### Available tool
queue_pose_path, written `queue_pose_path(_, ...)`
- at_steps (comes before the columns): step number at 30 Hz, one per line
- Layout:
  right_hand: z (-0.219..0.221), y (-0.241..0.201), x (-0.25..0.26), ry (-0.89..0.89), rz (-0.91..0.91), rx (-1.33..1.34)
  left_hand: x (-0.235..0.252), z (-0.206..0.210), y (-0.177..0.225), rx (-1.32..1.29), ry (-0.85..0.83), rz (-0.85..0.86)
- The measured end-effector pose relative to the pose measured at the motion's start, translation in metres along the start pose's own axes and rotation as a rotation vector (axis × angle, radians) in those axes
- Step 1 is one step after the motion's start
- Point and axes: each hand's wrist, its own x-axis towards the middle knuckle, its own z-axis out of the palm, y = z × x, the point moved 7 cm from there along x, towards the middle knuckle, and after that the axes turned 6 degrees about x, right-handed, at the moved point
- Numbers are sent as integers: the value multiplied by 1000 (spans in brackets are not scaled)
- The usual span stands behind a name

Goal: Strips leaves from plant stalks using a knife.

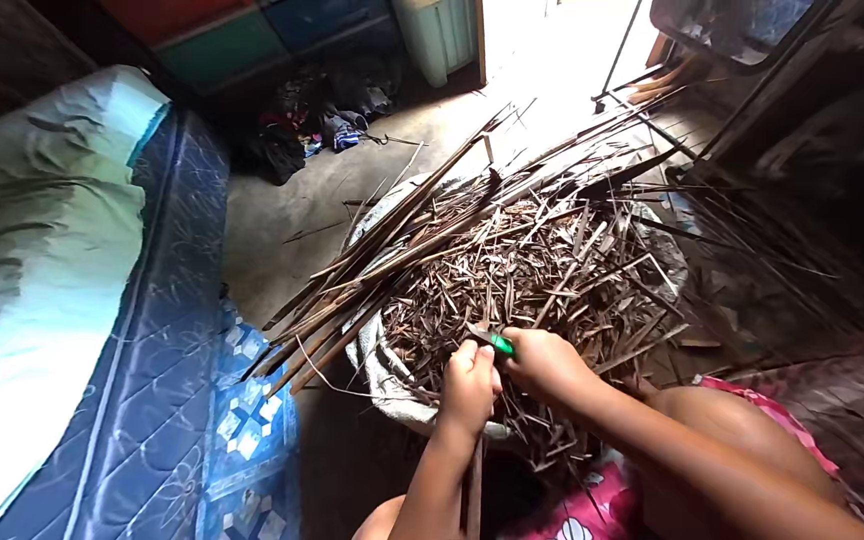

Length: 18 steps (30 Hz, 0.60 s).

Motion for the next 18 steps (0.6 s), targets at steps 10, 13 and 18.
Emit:
queue_pose_path(10, -58, 37, 26, 254, 155, 22, -8, 15, 5, -268, -145, -22)
queue_pose_path(13, -29, 11, 7, 103, 33, -9, -2, 5, 2, -53, -25, 19)
queue_pose_path(18, -16, 6, 3, 115, 32, -150, -14, 8, 16, 539, 136, 136)
